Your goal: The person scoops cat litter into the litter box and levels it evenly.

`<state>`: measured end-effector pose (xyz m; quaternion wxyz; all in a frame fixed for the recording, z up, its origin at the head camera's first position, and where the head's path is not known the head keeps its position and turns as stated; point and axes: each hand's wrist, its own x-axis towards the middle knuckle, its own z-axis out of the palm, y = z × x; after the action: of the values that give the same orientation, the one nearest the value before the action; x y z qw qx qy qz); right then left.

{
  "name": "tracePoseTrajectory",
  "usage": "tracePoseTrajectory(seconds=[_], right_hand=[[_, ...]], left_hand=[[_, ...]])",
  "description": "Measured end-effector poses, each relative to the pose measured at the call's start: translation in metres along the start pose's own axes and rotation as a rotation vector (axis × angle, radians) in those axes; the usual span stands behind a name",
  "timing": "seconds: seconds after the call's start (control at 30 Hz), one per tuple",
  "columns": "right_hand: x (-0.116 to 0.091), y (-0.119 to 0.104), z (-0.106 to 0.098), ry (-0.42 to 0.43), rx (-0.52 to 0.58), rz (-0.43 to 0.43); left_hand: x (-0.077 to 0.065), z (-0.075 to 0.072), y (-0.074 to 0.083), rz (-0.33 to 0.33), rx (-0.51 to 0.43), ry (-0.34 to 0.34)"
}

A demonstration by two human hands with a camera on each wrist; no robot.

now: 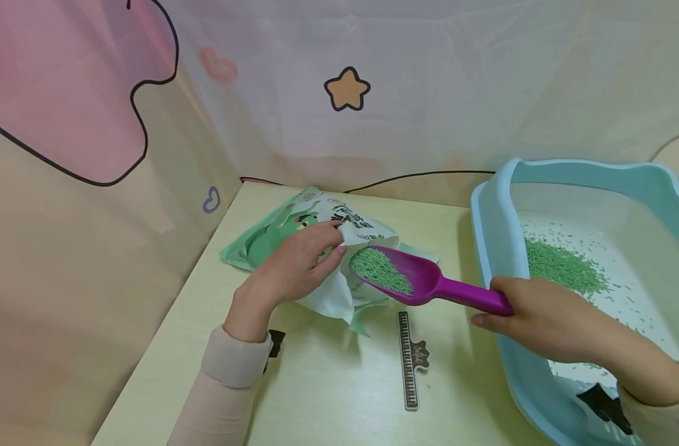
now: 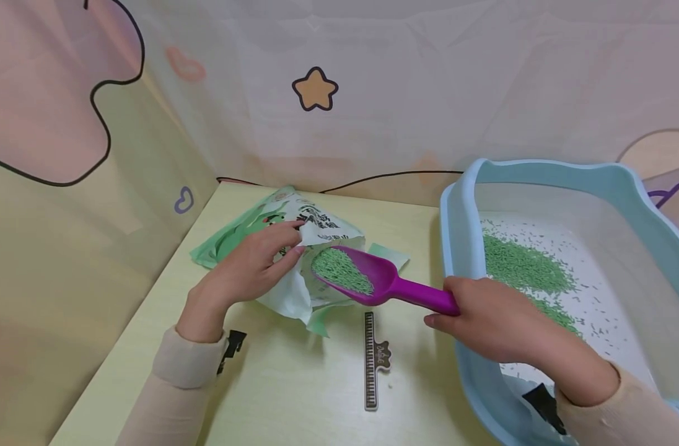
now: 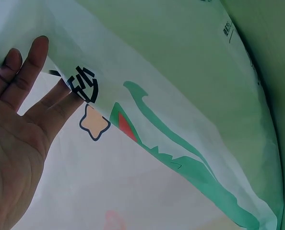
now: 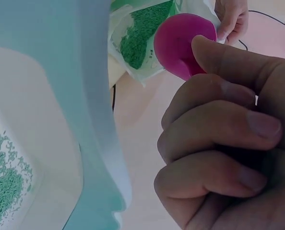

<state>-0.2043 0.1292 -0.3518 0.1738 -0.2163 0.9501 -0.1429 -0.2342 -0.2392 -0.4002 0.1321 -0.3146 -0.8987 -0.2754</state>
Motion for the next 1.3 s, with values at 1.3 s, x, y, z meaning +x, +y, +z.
tracePoseTrajectory(seconds=[1.3], right_hand=[[-0.056, 0.061, -0.01, 0.201, -0.012, 0.132]], left_hand=[[0.002, 0.002, 0.001, -0.014, 0.012, -0.019]])
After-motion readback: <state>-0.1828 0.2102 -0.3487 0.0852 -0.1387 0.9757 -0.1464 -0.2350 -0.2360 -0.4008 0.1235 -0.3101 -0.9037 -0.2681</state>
